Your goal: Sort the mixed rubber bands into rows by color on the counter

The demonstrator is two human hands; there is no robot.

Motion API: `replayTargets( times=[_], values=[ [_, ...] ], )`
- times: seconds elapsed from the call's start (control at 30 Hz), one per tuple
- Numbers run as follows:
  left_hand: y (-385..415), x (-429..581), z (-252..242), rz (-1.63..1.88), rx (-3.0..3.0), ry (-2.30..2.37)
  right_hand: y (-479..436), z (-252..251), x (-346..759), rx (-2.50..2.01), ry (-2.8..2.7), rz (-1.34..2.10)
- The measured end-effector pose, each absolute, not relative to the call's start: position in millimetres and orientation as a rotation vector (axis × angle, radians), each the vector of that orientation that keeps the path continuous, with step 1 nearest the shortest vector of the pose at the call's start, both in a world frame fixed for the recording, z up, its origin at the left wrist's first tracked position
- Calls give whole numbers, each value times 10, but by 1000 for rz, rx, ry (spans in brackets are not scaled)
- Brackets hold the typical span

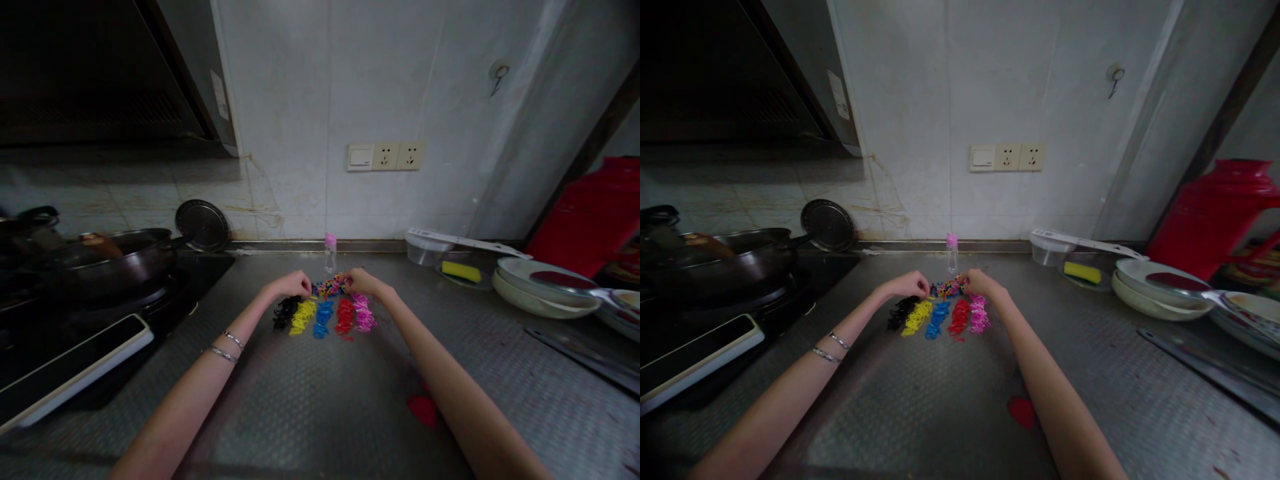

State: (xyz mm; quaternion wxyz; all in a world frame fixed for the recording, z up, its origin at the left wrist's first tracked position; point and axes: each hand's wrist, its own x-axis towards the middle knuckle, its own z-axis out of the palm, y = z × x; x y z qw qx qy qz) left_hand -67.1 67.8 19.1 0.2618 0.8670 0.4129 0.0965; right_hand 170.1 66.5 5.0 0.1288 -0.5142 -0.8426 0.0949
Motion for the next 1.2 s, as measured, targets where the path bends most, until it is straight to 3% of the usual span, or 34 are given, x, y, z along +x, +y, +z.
replayTargets(
  times=[0.33,0.73,1.2],
  values=[
    [655,-712,225,184,2282,1100,662,28,1678,-1480,-2465,234],
    [816,-1055,186,610,2121,1292,635,148,1719,-1513,-2347,305],
    [795,-1114,96,731,1901,1414,682,114,1778,-1408,-2280,423]
  ],
)
